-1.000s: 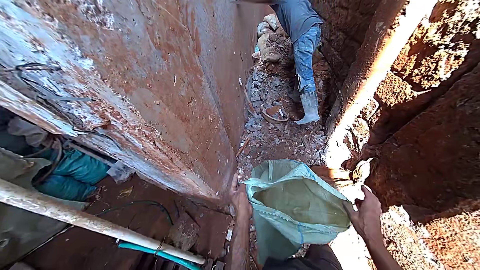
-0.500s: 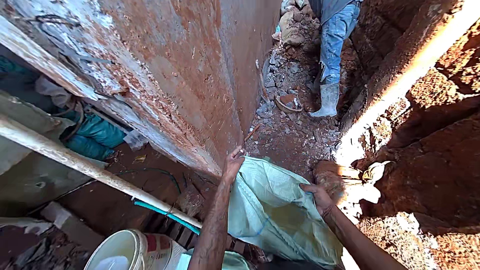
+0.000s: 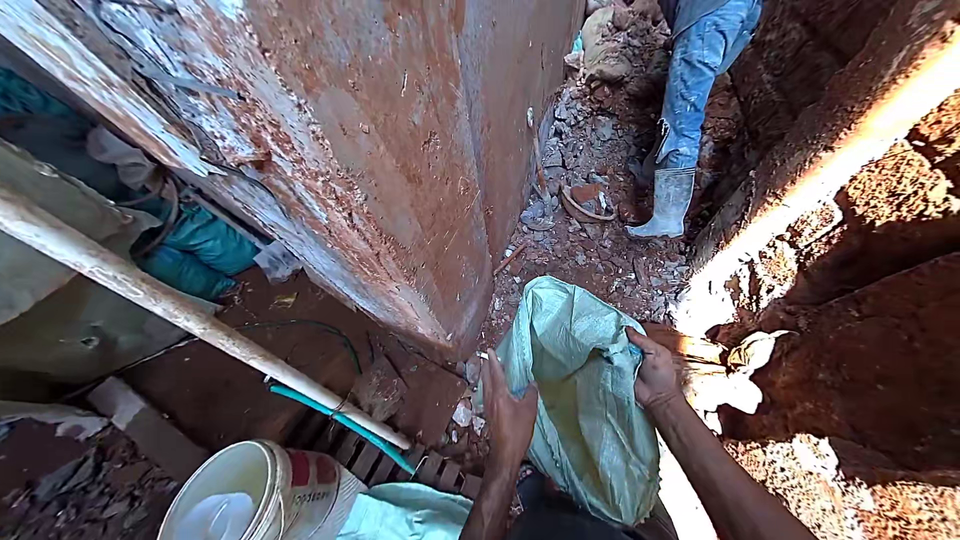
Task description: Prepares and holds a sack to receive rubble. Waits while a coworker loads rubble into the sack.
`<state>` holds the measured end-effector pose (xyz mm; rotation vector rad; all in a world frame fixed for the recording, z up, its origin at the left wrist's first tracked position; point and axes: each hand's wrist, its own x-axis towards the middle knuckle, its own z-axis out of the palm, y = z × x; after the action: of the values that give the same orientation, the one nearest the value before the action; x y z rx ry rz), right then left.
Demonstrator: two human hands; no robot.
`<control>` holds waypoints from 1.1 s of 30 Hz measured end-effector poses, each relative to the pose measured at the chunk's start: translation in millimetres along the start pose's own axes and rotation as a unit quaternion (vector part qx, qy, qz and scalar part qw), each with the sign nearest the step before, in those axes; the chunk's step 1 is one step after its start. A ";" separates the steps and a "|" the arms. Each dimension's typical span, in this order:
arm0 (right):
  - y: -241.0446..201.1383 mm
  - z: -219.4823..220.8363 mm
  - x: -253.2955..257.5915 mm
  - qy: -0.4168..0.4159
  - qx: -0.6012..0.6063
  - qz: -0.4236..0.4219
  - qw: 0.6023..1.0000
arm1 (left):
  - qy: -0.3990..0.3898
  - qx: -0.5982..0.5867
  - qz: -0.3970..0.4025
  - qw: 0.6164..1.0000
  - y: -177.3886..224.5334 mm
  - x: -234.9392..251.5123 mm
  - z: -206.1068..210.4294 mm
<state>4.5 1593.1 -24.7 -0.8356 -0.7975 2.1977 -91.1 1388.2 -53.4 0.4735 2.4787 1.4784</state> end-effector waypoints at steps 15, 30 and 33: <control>-24.3 -41.4 -11.9 0.007 0.029 -0.027 0.999 | -0.088 0.036 -0.089 0.991 -37.4 25.7 76.4; -43.9 -193.5 10.7 0.086 -0.061 0.054 0.993 | -0.173 -0.619 -0.087 0.761 -87.1 67.9 -20.5; -27.6 -186.0 -4.6 0.033 0.001 0.053 0.998 | -0.174 -0.618 -0.055 0.765 -100.9 81.3 -40.0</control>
<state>152.7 1662.8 -117.3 -0.9640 -0.7341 2.2496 -196.5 1341.9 -125.2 0.2524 0.8363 2.2490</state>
